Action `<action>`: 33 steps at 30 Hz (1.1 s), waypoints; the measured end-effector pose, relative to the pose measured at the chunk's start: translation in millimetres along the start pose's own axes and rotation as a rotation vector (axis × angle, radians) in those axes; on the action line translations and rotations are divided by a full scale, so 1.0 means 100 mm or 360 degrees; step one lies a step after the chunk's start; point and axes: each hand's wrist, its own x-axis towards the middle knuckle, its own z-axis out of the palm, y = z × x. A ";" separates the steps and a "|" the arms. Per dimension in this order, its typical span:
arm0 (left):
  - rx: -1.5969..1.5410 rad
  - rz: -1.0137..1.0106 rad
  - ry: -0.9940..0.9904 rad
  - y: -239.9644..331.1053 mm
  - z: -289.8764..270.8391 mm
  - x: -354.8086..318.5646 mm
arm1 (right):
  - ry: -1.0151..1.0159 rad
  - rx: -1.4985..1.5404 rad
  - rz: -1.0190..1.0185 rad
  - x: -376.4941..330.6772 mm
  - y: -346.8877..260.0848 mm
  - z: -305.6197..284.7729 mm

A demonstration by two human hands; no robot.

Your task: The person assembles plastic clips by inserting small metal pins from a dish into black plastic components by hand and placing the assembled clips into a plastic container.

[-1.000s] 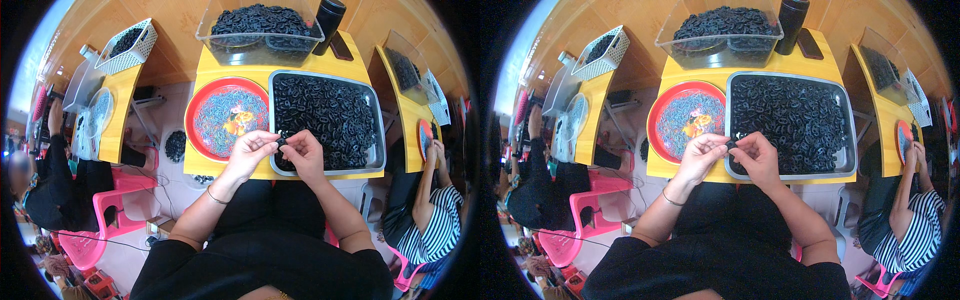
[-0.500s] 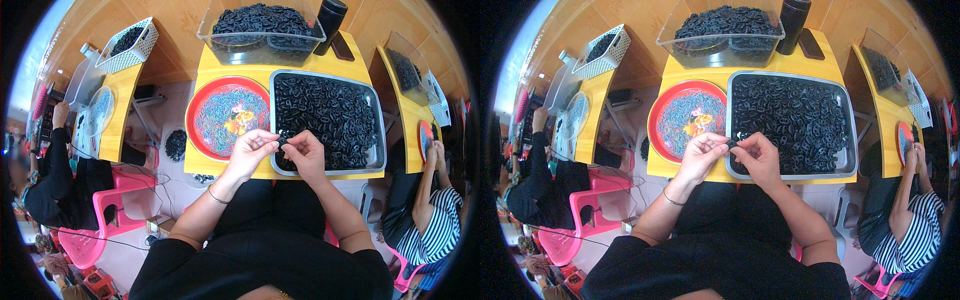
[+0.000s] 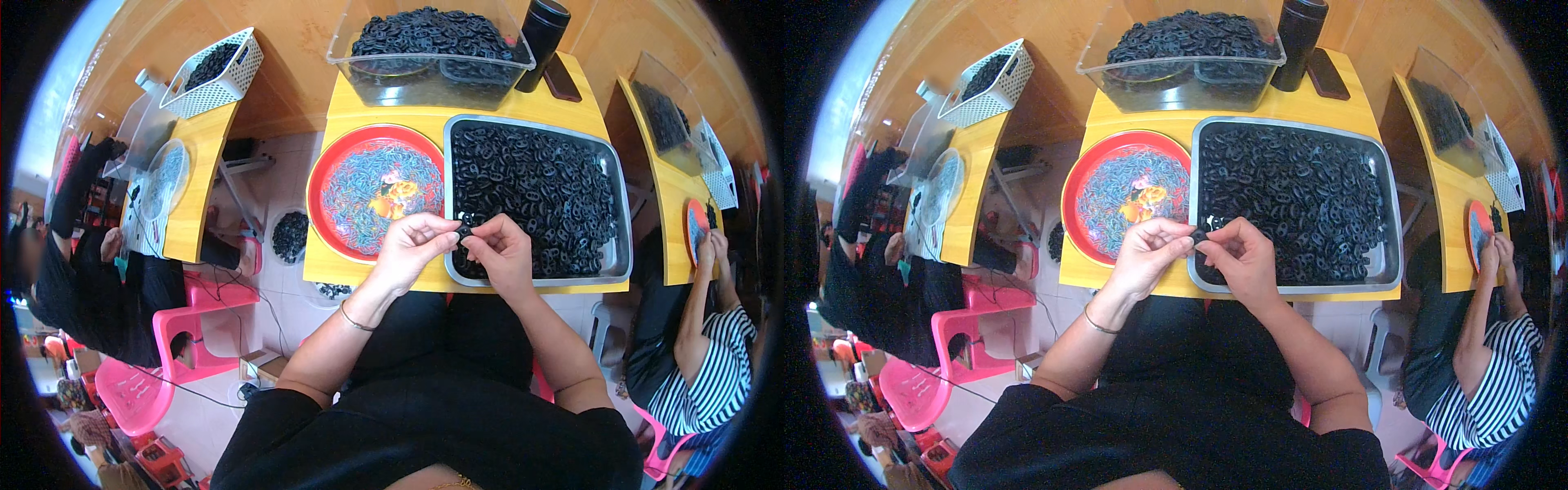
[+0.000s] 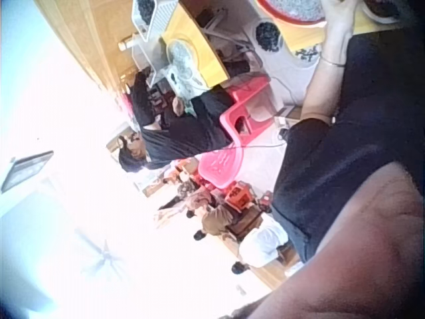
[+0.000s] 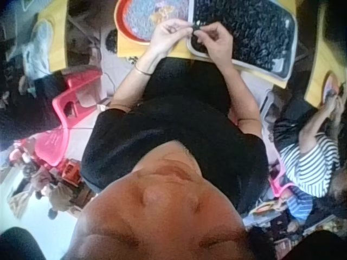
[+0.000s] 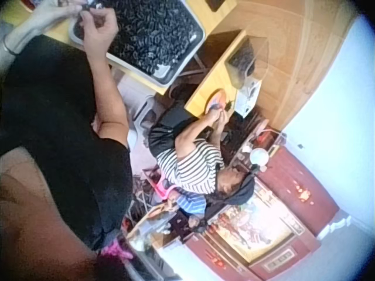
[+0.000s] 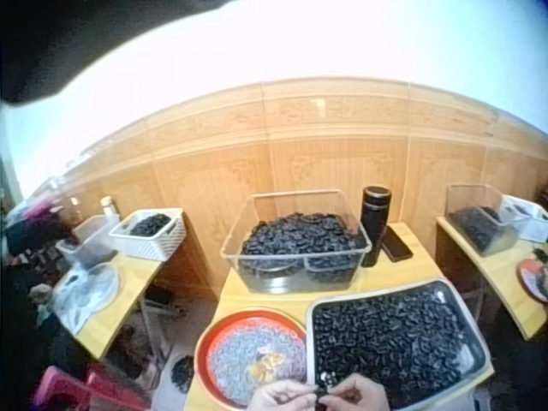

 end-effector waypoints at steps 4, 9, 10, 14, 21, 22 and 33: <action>0.0051 0.0041 0.0013 0.00 -0.06 -0.08 | 0.0016 -0.0102 0.0014 0.01 -0.08 0.13; -0.0165 0.0032 -0.0194 -0.09 -0.07 -0.02 | -0.0080 -0.0521 -0.0154 -0.06 -0.01 0.02; -0.0194 0.0020 -0.0226 -0.11 -0.07 -0.01 | -0.0119 -0.0663 -0.0249 -0.09 -0.06 0.04; -0.0141 -0.0035 -0.0334 -0.02 -0.12 -0.13 | -0.0447 -0.1048 -0.0421 -0.12 -0.32 0.09; -0.0113 -0.0122 -0.0443 0.03 -0.10 -0.11 | -0.0458 -0.1184 -0.0544 -0.12 -0.43 0.11; -0.0069 -0.0133 -0.0442 0.02 -0.10 -0.10 | -0.0461 -0.1186 -0.0519 -0.11 -0.43 0.10; -0.0046 -0.0134 -0.0483 -0.02 -0.14 -0.04 | -0.0411 -0.1012 -0.0441 -0.08 -0.27 0.03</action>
